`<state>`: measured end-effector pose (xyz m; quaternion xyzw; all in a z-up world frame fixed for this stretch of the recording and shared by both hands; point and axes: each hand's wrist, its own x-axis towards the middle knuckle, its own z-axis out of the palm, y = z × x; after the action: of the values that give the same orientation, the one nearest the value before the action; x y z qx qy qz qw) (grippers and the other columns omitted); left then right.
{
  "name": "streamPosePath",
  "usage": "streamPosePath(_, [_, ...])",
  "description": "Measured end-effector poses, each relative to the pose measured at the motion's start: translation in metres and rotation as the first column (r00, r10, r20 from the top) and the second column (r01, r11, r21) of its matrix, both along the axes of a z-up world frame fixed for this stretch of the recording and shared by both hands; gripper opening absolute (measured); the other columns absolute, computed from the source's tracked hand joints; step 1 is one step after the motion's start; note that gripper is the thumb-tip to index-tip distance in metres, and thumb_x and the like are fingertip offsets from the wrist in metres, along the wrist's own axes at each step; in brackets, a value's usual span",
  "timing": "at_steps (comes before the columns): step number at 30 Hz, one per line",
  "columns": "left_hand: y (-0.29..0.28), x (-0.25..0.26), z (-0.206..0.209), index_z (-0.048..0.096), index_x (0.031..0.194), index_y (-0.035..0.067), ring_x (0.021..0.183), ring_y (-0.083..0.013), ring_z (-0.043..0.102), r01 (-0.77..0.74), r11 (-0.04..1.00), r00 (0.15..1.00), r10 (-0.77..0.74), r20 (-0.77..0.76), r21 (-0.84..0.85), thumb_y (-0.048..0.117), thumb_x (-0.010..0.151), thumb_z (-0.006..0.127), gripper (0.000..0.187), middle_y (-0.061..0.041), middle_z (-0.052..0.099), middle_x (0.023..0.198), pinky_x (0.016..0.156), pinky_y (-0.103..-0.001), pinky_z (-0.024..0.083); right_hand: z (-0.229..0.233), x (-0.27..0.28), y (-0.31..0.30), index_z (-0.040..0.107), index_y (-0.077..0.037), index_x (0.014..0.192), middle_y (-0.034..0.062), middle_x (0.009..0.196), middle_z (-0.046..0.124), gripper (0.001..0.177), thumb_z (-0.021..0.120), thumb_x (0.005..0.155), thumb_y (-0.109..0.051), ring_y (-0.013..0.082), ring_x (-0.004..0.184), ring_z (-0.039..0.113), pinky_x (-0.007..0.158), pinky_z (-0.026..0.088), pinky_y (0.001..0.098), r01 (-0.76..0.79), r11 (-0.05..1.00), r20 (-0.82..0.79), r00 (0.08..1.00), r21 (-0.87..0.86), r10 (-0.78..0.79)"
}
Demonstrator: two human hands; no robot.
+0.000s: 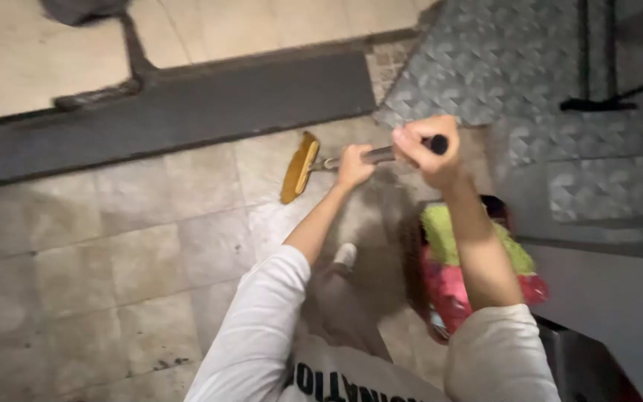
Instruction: The recorder prepares a mop by filling a bucket with water from a shower head and adding cleaning solution.
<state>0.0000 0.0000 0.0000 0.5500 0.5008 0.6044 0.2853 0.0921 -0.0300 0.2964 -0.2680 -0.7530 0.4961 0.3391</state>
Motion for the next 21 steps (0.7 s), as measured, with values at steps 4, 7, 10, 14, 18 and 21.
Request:
streamPosePath(4, [0.05,0.105,0.021,0.06,0.069,-0.002,0.052,-0.0373,0.053,0.14,0.988,0.98,-0.13,0.152,-0.059,0.006,0.065,0.066,0.01,-0.024,0.055,0.061,0.054,-0.044,0.044,0.03,0.069,0.032,0.038,-0.005,0.059,0.0005,0.056,0.046,0.051,0.063,0.103,-0.008,0.0076,0.053,0.042,0.051,0.032,0.0262,0.042,0.999,0.086,0.995,0.02,-0.044])
streamPosePath(7, [0.072,0.148,0.047,0.061,0.075,0.0,0.057,-0.0342,0.056,0.256,0.966,0.937,-0.256,0.238,0.031,0.006,0.075,0.063,0.007,-0.022,0.059,0.068,0.058,-0.043,0.046,0.052,0.101,0.051,0.037,-0.005,0.059,0.001,0.056,0.044,0.052,0.066,0.1,-0.01,0.008,0.053,0.038,0.051,0.028,0.0272,0.028,0.997,0.136,0.99,0.073,-0.038])
streamPosePath(10, [0.079,0.158,0.076,0.069,0.08,0.004,0.056,-0.0295,0.066,0.39,0.92,0.892,-0.388,0.233,0.037,0.013,0.076,0.068,0.009,-0.017,0.069,0.069,0.054,-0.041,0.052,0.08,0.117,0.061,0.037,-0.007,0.056,0.0006,0.053,0.041,0.052,0.066,0.098,-0.013,0.0079,0.048,0.035,0.047,0.023,0.028,-0.036,0.981,0.106,0.994,0.189,0.016])
streamPosePath(14, [0.072,0.122,0.103,0.066,0.074,0.003,0.064,-0.0338,0.065,0.284,0.958,0.959,-0.284,0.001,-0.034,0.012,0.079,0.068,0.01,-0.018,0.067,0.07,0.058,-0.042,0.051,0.107,0.104,0.055,0.036,-0.008,0.059,0.0012,0.052,0.043,0.051,0.063,0.102,-0.015,0.0095,0.042,0.036,0.045,0.026,0.0273,-0.191,0.978,-0.194,0.96,0.081,0.204])
streamPosePath(18, [0.057,0.05,0.114,0.072,0.081,0.005,0.06,-0.0312,0.069,0.167,0.977,0.983,-0.176,-0.06,-0.13,0.015,0.071,0.063,0.017,-0.02,0.067,0.07,0.059,-0.041,0.053,0.051,0.094,0.097,0.037,-0.008,0.056,0.0021,0.051,0.042,0.051,0.063,0.1,-0.009,0.0105,0.039,0.037,0.042,0.029,0.0278,-0.302,0.95,-0.381,0.872,0.073,0.307])
streamPosePath(21, [0.066,0.017,0.078,0.072,0.077,0.004,0.06,-0.0331,0.068,0.166,0.959,0.974,-0.196,-0.116,-0.228,0.017,0.072,0.064,0.016,-0.02,0.066,0.069,0.059,-0.042,0.052,0.004,0.076,0.111,0.038,-0.007,0.053,0.0019,0.048,0.041,0.052,0.061,0.1,-0.002,0.0102,0.038,0.035,0.04,0.029,0.0285,-0.17,0.985,-0.421,0.892,0.032,0.167])
